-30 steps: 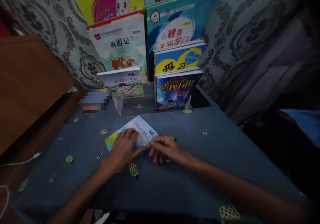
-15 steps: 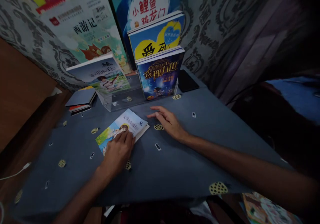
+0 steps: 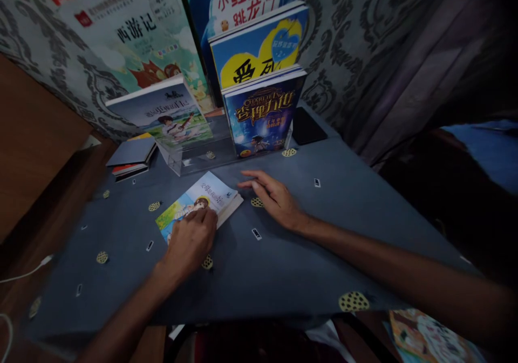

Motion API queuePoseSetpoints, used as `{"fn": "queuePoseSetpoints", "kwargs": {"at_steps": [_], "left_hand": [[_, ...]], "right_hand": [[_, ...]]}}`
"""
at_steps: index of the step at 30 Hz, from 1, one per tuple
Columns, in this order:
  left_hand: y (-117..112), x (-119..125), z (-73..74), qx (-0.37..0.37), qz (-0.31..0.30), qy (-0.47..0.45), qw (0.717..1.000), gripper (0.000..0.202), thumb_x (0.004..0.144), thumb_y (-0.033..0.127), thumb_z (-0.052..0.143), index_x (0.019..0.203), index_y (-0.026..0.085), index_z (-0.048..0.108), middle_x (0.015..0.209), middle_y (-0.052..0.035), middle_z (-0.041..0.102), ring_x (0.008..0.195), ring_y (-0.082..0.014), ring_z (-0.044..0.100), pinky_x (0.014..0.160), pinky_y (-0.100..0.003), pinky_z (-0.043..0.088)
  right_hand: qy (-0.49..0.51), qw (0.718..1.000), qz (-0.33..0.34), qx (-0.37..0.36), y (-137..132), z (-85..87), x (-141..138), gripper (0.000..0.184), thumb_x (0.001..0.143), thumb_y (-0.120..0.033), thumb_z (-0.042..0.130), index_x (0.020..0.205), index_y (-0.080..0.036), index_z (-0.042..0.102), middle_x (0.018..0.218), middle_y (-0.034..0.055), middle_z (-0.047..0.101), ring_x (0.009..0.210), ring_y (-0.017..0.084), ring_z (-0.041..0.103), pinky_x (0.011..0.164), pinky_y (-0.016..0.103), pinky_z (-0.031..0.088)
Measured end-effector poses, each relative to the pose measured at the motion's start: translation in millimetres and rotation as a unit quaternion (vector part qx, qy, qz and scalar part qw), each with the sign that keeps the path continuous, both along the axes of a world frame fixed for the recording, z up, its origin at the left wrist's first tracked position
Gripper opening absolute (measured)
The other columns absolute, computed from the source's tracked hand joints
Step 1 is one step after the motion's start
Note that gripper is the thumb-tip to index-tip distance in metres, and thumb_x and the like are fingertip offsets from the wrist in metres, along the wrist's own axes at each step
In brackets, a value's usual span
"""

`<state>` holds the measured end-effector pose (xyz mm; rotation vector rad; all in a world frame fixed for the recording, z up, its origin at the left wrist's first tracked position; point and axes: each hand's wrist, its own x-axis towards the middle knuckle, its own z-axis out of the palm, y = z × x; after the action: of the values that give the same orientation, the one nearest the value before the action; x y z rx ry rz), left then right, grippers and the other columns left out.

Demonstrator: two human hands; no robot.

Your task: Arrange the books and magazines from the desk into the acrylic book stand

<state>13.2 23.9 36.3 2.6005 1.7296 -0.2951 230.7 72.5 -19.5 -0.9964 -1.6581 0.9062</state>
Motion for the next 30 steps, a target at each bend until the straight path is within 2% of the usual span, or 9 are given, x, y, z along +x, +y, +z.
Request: {"fn": "queuePoseSetpoints", "kwargs": {"at_steps": [4,8,12,14,17,20,24,27,30], "left_hand": [[-3.5,4.2,-4.3,0.01,-0.001,-0.008,1.0,0.027,0.103,0.019,0.04,0.106,0.015,0.066,0.117,-0.0162,0.07,0.11,-0.0286,0.068,0.082,-0.037,0.058],[-5.5,1.2,-11.5,0.021,0.004,-0.025,0.999,0.026,0.103,0.028,0.046,0.113,0.014,0.066,0.127,-0.0184,0.067,0.119,-0.032,0.064,0.085,-0.041,0.059],[-3.9,-21.6,-18.1,0.059,-0.027,-0.071,0.995,0.032,0.102,0.039,0.051,0.125,0.02,0.064,0.138,-0.0132,0.063,0.13,-0.0299,0.057,0.104,-0.045,0.052],[-4.2,-37.3,-21.3,0.081,-0.006,-0.074,0.994,0.041,0.1,0.043,0.054,0.137,0.025,0.058,0.146,-0.0116,0.057,0.139,-0.0336,0.049,0.112,-0.052,0.045],[-9.5,-56.3,-25.0,0.085,0.037,-0.059,0.994,0.053,0.099,0.048,0.056,0.148,0.029,0.049,0.152,-0.0115,0.052,0.143,-0.0387,0.043,0.112,-0.058,0.042],[-18.7,-65.6,-26.6,0.083,0.051,-0.051,0.994,0.055,0.098,0.051,0.056,0.148,0.029,0.05,0.152,-0.0122,0.052,0.141,-0.039,0.045,0.11,-0.057,0.045],[-28.5,-70.8,-30.5,0.098,0.061,-0.061,0.991,0.053,0.098,0.055,0.053,0.144,0.028,0.055,0.151,-0.0125,0.052,0.138,-0.0377,0.048,0.107,-0.055,0.048],[-31.2,-74.9,-36.3,0.094,0.045,-0.069,0.992,0.067,0.092,0.066,0.056,0.147,0.029,0.051,0.156,-0.014,0.046,0.141,-0.0391,0.045,0.108,-0.056,0.047],[-32.1,-76.7,-38.8,0.07,0.023,-0.07,0.995,0.082,0.084,0.075,0.059,0.151,0.029,0.047,0.158,-0.016,0.043,0.144,-0.0419,0.042,0.108,-0.057,0.045]], "right_hand": [[-0.018,0.999,0.027,0.006,-2.4,0.3,-0.1,0.039,0.105,-0.038,0.037,0.134,-0.021,0.057,0.111,0.0093,0.076,0.103,0.023,0.071,0.093,0.041,0.053],[-0.125,0.989,0.063,0.041,-2.9,-4.3,-0.5,0.038,0.104,-0.035,0.039,0.132,-0.022,0.061,0.111,0.0107,0.075,0.105,0.027,0.069,0.096,0.047,0.053],[-0.189,0.976,0.078,0.07,-5.9,-9.5,-1.2,0.039,0.104,-0.036,0.038,0.132,-0.024,0.063,0.117,0.0127,0.072,0.105,0.03,0.067,0.095,0.049,0.053],[-0.205,0.972,0.081,0.078,-7.2,-11.7,-2.2,0.04,0.104,-0.035,0.037,0.133,-0.023,0.062,0.111,0.0133,0.071,0.098,0.03,0.067,0.089,0.049,0.055],[-0.235,0.963,0.088,0.095,-2.5,-14.1,-8.4,0.042,0.104,-0.033,0.035,0.134,-0.02,0.061,0.098,0.0139,0.069,0.088,0.029,0.065,0.08,0.047,0.055],[-0.261,0.953,0.105,0.117,15.5,-14.5,-22.9,0.04,0.103,-0.03,0.036,0.134,-0.019,0.059,0.098,0.0141,0.067,0.09,0.029,0.062,0.081,0.046,0.054],[-0.272,0.942,0.133,0.147,54.5,-13.6,-47.7,0.035,0.102,-0.024,0.036,0.125,-0.019,0.062,0.105,0.0135,0.069,0.098,0.027,0.06,0.088,0.045,0.052],[-0.286,0.933,0.142,0.167,80.0,-14.9,-60.6,0.034,0.101,-0.021,0.037,0.122,-0.019,0.063,0.103,0.0127,0.071,0.099,0.027,0.058,0.088,0.044,0.051],[-0.291,0.932,0.132,0.174,92.0,-19.0,-66.2,0.034,0.102,-0.021,0.037,0.122,-0.019,0.064,0.105,0.0128,0.072,0.098,0.028,0.058,0.088,0.044,0.05]]}}
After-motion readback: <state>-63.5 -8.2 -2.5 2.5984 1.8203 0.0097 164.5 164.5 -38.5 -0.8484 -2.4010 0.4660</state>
